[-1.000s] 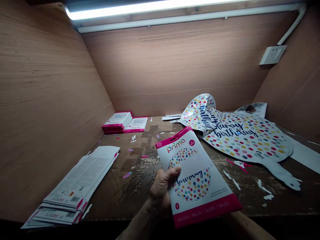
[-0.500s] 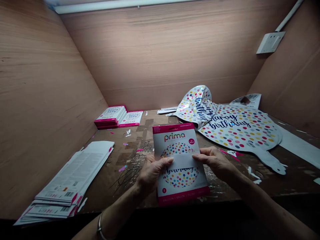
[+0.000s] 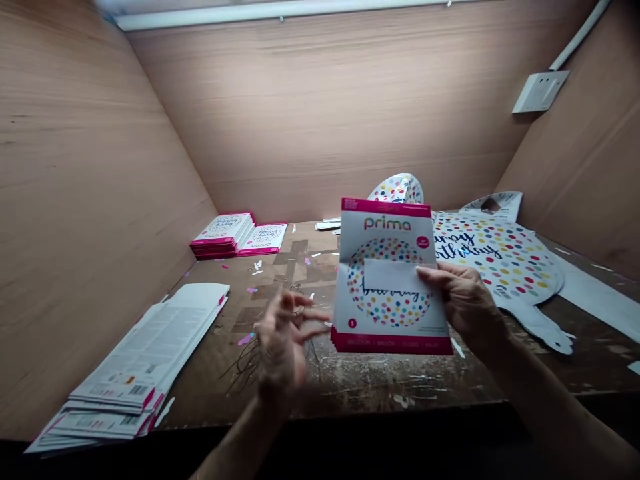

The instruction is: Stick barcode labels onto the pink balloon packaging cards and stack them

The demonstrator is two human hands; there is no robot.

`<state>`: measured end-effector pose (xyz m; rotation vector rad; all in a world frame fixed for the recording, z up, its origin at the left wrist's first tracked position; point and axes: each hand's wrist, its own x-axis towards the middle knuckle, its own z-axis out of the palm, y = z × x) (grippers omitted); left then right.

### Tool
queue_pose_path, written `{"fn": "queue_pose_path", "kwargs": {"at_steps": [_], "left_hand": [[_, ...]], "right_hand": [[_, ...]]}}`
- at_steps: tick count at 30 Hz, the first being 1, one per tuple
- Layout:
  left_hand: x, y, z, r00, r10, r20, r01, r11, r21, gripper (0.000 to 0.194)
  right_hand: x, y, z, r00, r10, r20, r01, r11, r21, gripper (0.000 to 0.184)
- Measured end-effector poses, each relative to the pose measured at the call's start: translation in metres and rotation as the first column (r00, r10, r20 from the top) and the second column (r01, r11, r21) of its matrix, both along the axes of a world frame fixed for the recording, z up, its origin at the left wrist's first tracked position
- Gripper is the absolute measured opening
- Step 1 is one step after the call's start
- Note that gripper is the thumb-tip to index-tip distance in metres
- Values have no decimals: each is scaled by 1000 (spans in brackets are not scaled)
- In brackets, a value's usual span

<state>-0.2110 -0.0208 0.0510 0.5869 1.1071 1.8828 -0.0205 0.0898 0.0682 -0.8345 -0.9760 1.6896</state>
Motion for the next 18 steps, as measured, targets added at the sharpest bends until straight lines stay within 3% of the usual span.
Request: {"fn": "queue_pose_path", "kwargs": {"at_steps": [1,2,3,5,7,9,12,15,18], "left_hand": [[9,-6,-11,987,-120,110,126,991,-44,42],[19,-10,-23,930,-293,224,317,945,-78,49],[29,-13,-34,862,-404,307,436,899,-40,55],[46,-12,-50,785,-487,383,499,863,74,65],[53,-5,-54,769,-469,434,472,875,110,60],[48,3,-49,766,-402,501,447,894,35,48],[28,10,-41,840,-157,519,239,966,-95,21],[10,13,-41,937,23,347,50,979,-198,20],[1,15,-47,1000,14,8,-11,951,-310,17]], "right_hand": [[3,1,5,1000,-24,0,24,1000,-11,23],[5,1,8,1000,-26,3,27,999,-31,23],[7,-1,10,1000,-13,8,14,998,-57,23],[8,-5,8,998,52,19,-49,992,-114,21],[10,-11,1,993,116,34,-109,980,-166,18],[13,-15,-10,988,143,61,-129,972,-197,13],[17,-15,-32,984,159,82,-134,960,-246,12],[20,-13,-56,975,195,107,-153,936,-316,14],[16,-13,-76,948,232,219,-154,934,-324,16]]}}
